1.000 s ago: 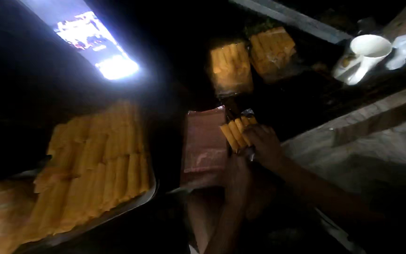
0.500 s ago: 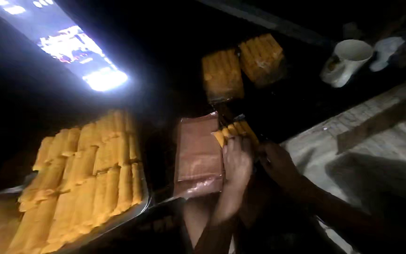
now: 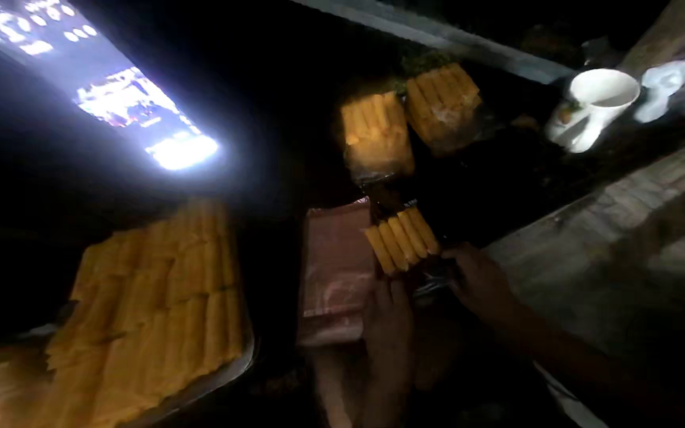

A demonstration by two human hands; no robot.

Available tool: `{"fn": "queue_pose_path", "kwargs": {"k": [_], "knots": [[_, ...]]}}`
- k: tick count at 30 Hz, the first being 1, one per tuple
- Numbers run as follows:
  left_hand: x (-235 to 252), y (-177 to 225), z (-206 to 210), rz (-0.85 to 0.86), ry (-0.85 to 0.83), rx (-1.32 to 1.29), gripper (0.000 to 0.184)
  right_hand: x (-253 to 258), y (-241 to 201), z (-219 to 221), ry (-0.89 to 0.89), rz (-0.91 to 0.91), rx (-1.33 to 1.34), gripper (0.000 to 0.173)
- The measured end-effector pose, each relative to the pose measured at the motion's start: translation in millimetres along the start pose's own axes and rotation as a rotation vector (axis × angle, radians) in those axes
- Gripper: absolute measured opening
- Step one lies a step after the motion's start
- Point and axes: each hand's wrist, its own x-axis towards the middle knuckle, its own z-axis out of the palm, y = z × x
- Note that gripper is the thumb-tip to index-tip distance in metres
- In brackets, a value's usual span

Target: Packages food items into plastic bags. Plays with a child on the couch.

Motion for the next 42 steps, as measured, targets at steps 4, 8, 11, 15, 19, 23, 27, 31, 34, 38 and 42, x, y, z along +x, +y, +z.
{"fn": "queue_pose_path", "kwargs": {"k": [4,8,11,15,19,23,27,31,34,38,42], "knots": [[-12,0,-12,-0.044,-0.052,-0.081,0.042,-3,-1,-4,-0.056,0.019,0.01,0.035],[-10,0,-27,-0.001,-0.065,-0.299,0.034,-4,-6,-20,-0.129,0.049,0.134,0.036],[-6,-14,-35,0.081,-0.008,-0.502,0.026,-6,-9,-32,-0.061,-0.019,0.256,0.031],[7,-25,-57,0.228,0.068,-0.777,0.018,0,-16,-51,0.046,-0.179,0.367,0.019],[35,-37,-90,0.254,0.149,-0.783,0.013,30,-38,-62,0.025,-0.323,0.492,0.016],[77,-56,-118,0.133,0.217,-0.545,0.011,87,-73,-56,-0.115,-0.296,0.631,0.011],[133,-73,-137,0.086,0.308,-0.292,0.015,158,-105,-34,-0.075,-0.332,0.583,0.015],[177,-82,-126,-0.037,0.278,-0.14,0.02,211,-118,-7,-0.108,-0.142,0.473,0.016],[196,-103,-78,-0.129,0.097,-0.112,0.024,221,-101,26,-0.151,-0.115,0.267,0.021],[183,-119,-47,-0.168,-0.057,-0.143,0.024,193,-80,49,-0.194,-0.163,0.248,0.019],[121,-122,-73,-0.094,0.106,-0.282,0.019,139,-77,39,-0.341,-0.171,0.2,0.018]]}}
